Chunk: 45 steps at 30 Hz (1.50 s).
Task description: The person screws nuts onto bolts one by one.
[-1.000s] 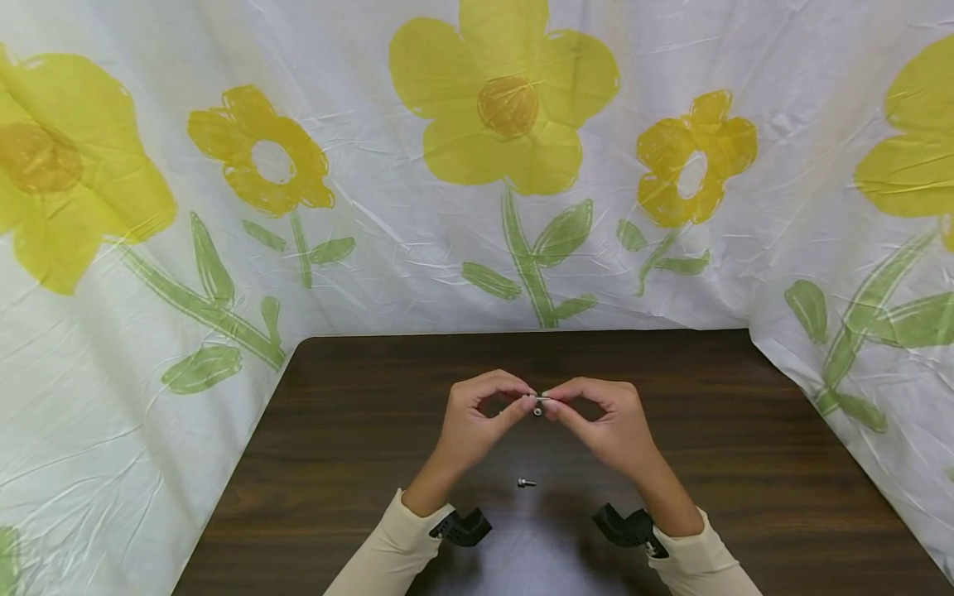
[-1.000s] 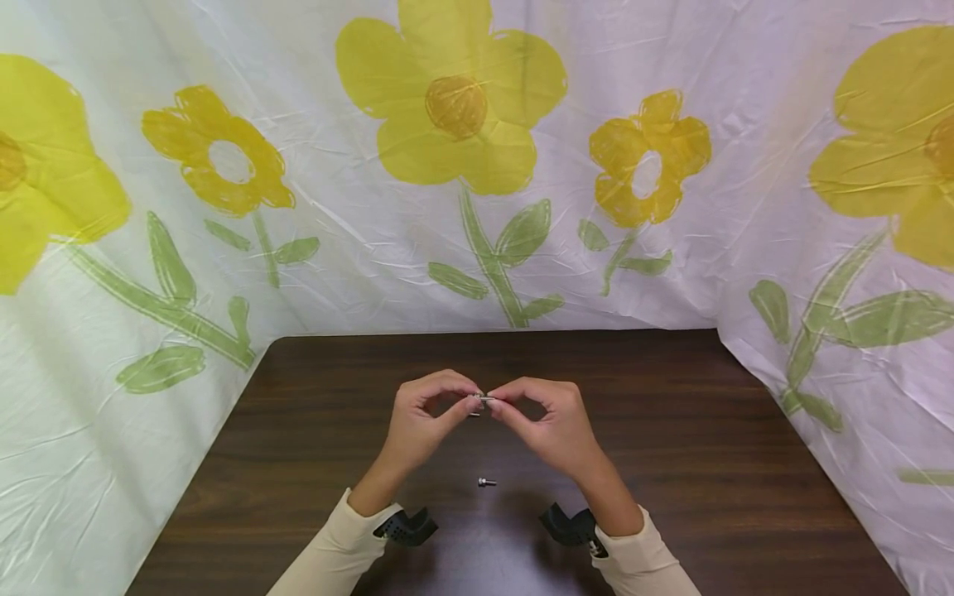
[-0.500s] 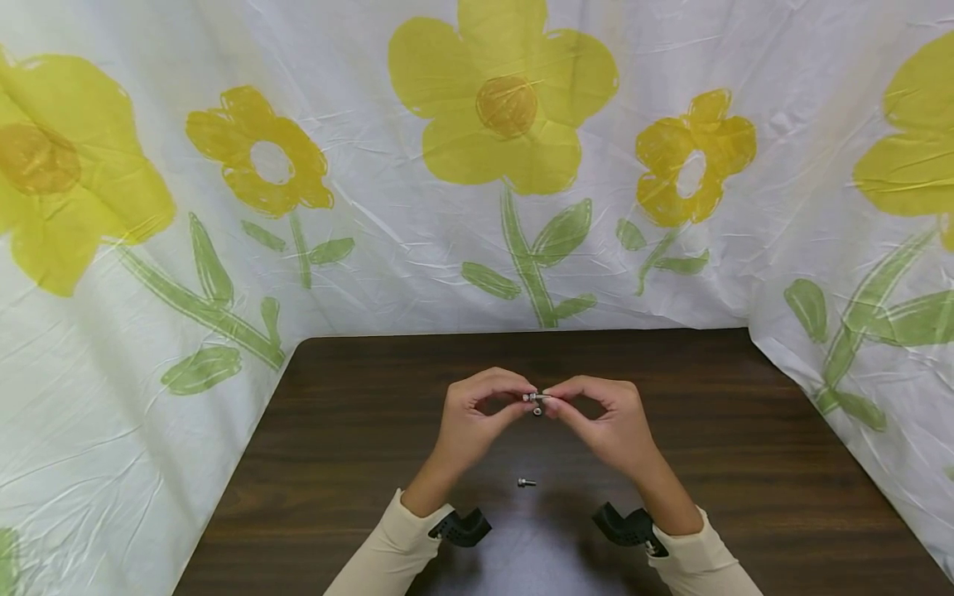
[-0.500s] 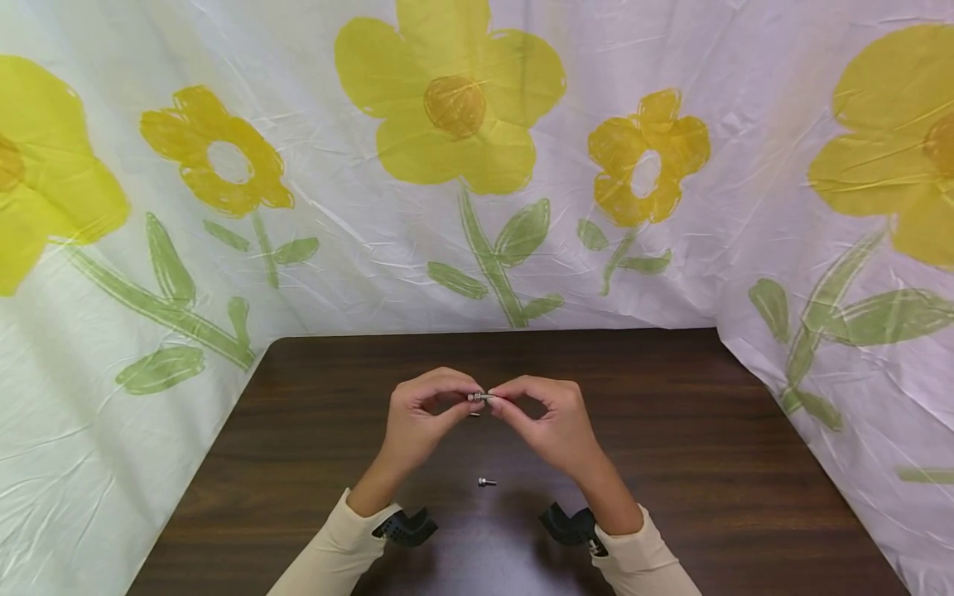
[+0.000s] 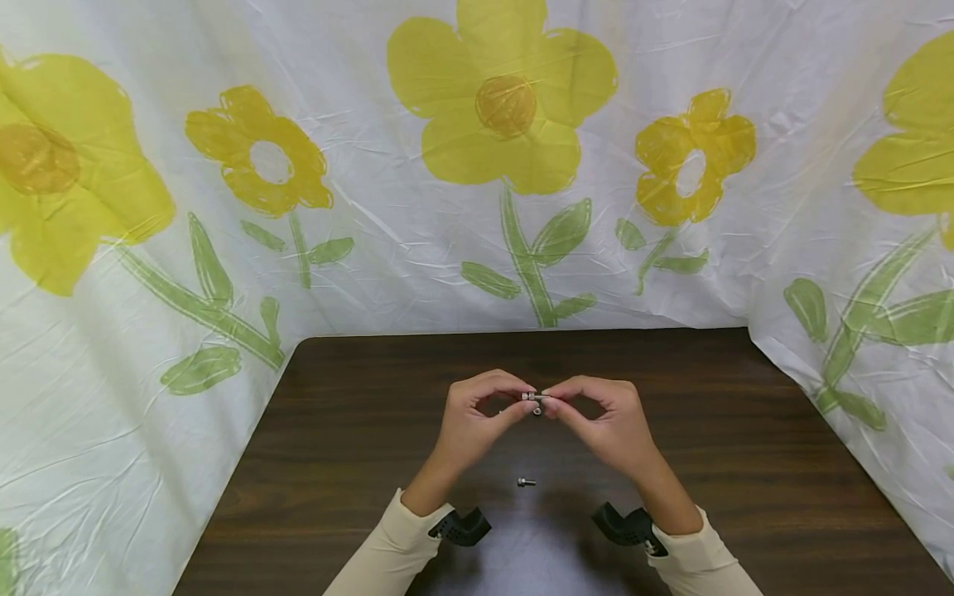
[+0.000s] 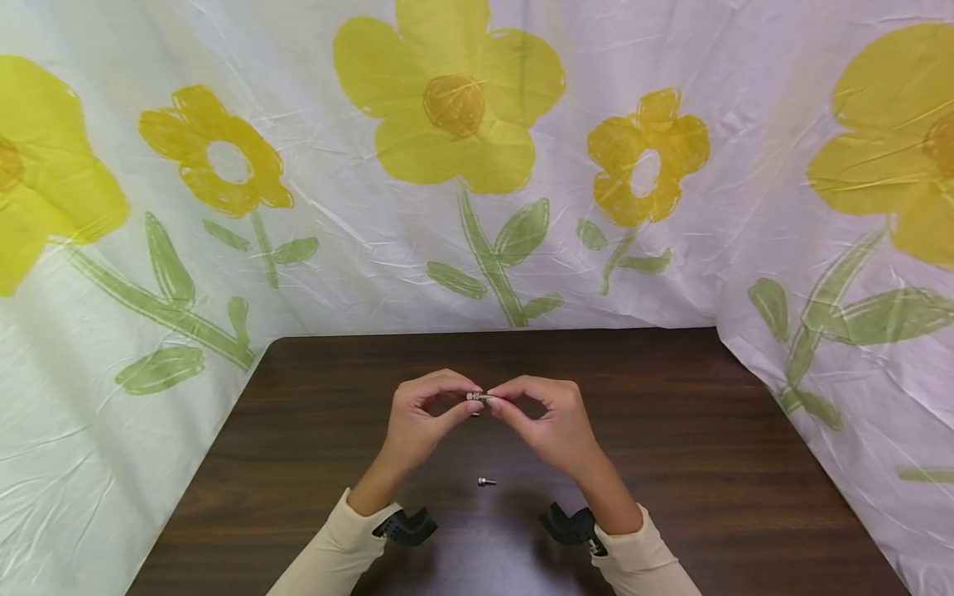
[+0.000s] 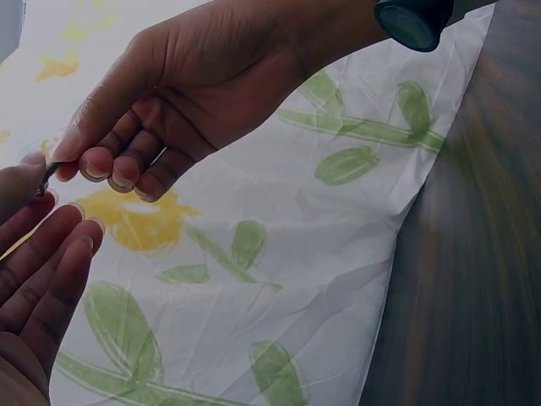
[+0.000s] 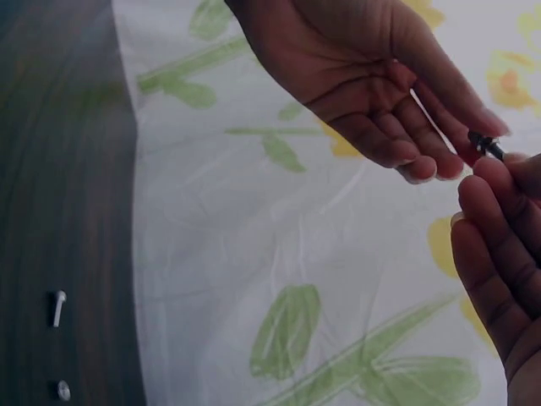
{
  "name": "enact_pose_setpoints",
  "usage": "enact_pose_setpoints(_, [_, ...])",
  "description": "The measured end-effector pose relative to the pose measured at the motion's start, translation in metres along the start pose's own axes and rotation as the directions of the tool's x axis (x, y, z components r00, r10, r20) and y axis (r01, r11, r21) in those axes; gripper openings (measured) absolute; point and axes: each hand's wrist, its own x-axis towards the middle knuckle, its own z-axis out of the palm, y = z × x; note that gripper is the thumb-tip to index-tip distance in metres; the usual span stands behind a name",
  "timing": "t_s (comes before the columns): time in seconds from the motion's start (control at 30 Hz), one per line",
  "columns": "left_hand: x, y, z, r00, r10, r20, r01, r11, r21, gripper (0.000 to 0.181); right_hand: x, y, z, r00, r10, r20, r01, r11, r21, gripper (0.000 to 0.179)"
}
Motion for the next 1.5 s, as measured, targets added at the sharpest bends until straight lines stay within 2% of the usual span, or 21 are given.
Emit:
enact_pose_setpoints(0.2, [-0.001,0.002,0.0,0.999,-0.044,0.016,0.044,0.999,-0.006,0.005,-0.001,0.0,0.001,1.0,-0.001,0.007,0.001,1.0,-0.005,0.015])
enact_pose_setpoints(0.37, [-0.002,0.0,0.0,0.997,-0.063,0.034,0.063,0.998,-0.023,0.011,-0.002,0.001,0.001,1.0,0.001,0.011,-0.001,1.0,-0.005,0.013])
enact_pose_setpoints(0.57, [-0.009,-0.018,0.0,0.995,-0.095,0.038,0.097,0.994,-0.041,0.017,-0.002,0.002,0.001,1.0,-0.001,0.009,0.002,1.0,-0.016,0.021])
enact_pose_setpoints(0.67, [-0.011,-0.022,-0.001,0.991,-0.132,0.009,0.132,0.991,-0.03,0.01,-0.001,0.001,0.001,1.0,0.0,0.004,0.0,1.0,-0.014,0.023])
enact_pose_setpoints(0.77, [-0.011,-0.025,-0.002,0.994,-0.113,-0.011,0.113,0.993,-0.03,0.021,-0.001,0.001,0.001,1.0,0.0,-0.002,0.0,1.0,-0.015,0.025])
enact_pose_setpoints(0.83, [-0.01,-0.025,-0.003,0.998,-0.062,-0.006,0.062,0.998,-0.031,0.032,-0.001,0.001,0.001,1.0,-0.003,-0.004,0.003,1.0,-0.019,0.025])
enact_pose_setpoints(0.93, [-0.008,-0.023,-0.003,1.0,0.004,0.017,-0.003,1.0,-0.031,0.033,-0.001,0.002,0.001,1.0,-0.008,-0.002,0.008,1.0,-0.016,0.022])
enact_pose_setpoints(1.03, [-0.005,-0.017,-0.003,1.0,0.024,0.017,-0.024,1.0,-0.008,0.029,-0.001,0.003,0.001,1.0,-0.011,0.001,0.011,1.0,-0.009,0.021])
enact_pose_setpoints(1.27, [0.001,0.003,-0.002,1.0,0.006,0.004,-0.006,1.0,0.011,0.021,-0.002,0.003,0.002,1.0,-0.012,0.0,0.012,1.0,-0.004,0.018])
enact_pose_setpoints(1.37, [0.002,0.006,-0.001,1.0,-0.014,0.002,0.014,1.0,0.006,0.015,-0.002,0.003,0.002,1.0,-0.014,0.001,0.014,1.0,-0.008,0.015])
enact_pose_setpoints(1.5, [0.0,0.003,0.0,0.998,-0.057,0.005,0.057,0.998,-0.01,0.009,-0.002,0.003,0.002,1.0,-0.013,0.0,0.013,1.0,-0.01,0.015])
